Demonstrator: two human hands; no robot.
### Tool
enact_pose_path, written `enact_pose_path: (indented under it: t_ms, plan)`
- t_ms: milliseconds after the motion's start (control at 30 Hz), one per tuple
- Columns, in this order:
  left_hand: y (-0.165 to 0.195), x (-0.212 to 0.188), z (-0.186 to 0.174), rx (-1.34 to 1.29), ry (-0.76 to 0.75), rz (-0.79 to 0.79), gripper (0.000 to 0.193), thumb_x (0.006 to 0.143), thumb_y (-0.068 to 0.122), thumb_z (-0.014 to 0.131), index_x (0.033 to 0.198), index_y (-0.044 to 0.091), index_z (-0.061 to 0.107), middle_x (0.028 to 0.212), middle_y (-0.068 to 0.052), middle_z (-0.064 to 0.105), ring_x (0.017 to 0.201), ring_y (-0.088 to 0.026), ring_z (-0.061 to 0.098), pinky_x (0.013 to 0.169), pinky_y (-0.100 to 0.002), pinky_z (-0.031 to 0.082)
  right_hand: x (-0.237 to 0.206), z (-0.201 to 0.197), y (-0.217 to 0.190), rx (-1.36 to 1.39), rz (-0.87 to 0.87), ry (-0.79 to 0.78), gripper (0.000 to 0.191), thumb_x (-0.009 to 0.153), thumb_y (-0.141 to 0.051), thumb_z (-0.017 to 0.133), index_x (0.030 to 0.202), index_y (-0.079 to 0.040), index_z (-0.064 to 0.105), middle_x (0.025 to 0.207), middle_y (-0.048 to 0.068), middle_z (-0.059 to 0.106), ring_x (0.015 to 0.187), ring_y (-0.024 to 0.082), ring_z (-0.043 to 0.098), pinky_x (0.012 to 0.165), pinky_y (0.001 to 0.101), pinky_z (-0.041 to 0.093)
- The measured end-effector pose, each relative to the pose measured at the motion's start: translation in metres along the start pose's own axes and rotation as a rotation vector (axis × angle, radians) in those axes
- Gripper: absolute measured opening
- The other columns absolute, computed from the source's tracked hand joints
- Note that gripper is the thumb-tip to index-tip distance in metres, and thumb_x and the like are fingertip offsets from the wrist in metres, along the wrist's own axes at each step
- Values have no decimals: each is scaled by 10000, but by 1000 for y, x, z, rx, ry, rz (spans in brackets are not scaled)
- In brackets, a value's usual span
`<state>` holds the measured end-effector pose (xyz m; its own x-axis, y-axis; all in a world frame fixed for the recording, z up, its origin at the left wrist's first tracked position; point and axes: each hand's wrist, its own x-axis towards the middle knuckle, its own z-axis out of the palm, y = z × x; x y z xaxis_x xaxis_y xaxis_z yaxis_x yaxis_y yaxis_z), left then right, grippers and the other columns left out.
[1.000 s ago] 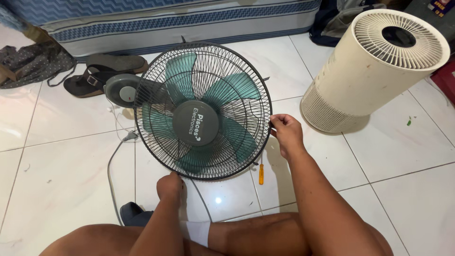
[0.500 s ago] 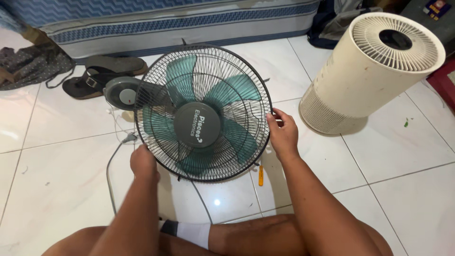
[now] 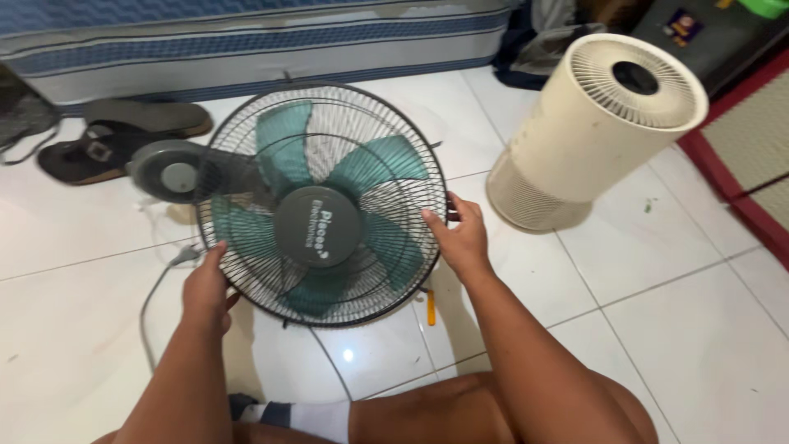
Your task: The person disassembles a white cylindrical air purifier and a green table fan. They remove the top cover of the purifier, then use a screwdriver to detach the front grille of the fan and unscrew the central hub to access the blades.
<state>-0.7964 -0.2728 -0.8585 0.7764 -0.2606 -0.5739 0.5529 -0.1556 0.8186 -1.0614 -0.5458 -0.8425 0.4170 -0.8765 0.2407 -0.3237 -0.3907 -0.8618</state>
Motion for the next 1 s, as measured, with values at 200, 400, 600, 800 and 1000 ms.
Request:
enact_pose_path:
  t_ms: [200,400,600,800,1000]
  plan:
    - [-6,10,2,8,73,-3,472,916,466,666,1211,100,625,1029,-37,598,965,-199,569,874,-451,455,40,-39,7,179,-25,316,553,963,-285,733,1406,-27,526,1253,84,604,1131,190,575,974,329,495]
    - [-11,19,2,0,111,13,456,894,459,664,1185,110,623,1024,-23,604,934,-198,575,863,-455,468,66,-86,14,681,644,470,542,998,-314,624,1462,-49,534,1206,147,602,1020,277,492,849,445,363]
    - [-17,26,6,-31,133,41,432,922,442,664,1123,63,619,949,-43,528,878,-210,542,797,-443,491,86,-57,29,73,489,-57,695,964,-386,617,1549,-114,358,1436,157,565,1221,246,579,1048,411,455]
    - [-4,23,16,-45,226,52,328,887,373,667,933,54,604,798,-4,537,690,-145,509,580,-356,424,132,-64,49,-46,337,-139,697,1001,-378,562,1600,-116,320,1505,180,520,1336,263,525,1107,351,405]
    - [0,18,24,2,313,91,344,899,348,652,803,42,526,680,-7,415,530,-140,338,432,-391,226,134,-65,61,-178,305,-177,677,1023,-380,541,1604,-125,306,1569,180,460,1413,269,477,1150,337,355]
